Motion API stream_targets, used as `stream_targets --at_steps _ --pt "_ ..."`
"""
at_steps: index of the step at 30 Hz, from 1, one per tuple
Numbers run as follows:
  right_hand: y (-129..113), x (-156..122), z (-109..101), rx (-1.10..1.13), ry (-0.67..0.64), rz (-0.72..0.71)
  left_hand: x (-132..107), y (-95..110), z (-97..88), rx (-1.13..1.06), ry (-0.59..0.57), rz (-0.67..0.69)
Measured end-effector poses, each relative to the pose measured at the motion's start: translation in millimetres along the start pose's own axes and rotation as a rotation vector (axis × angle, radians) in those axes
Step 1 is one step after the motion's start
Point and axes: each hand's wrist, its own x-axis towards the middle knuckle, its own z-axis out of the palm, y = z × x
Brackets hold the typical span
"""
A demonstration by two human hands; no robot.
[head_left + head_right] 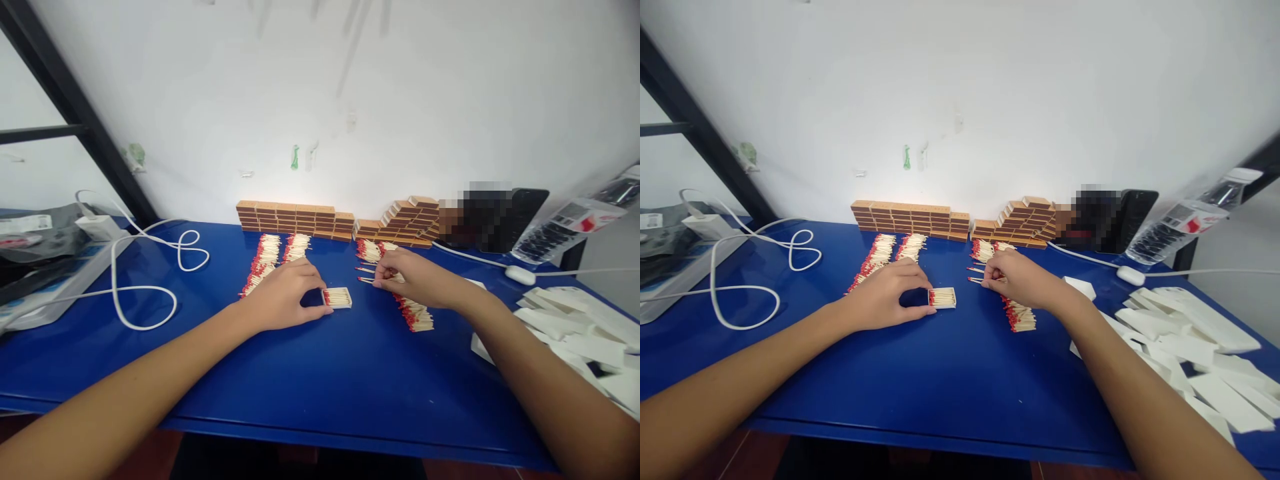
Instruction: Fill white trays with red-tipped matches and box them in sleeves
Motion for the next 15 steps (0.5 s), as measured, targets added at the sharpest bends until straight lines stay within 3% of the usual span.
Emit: stream_targets --at_steps 10,15 --pt "5 3 10 0.02 0.039 0.0 0 0 0.1 -0.016 0.005 0.01" --pt "-15 1 9 0.057 0.125 -0.045 0 0 -0.1 -0.01 0.021 0.014"
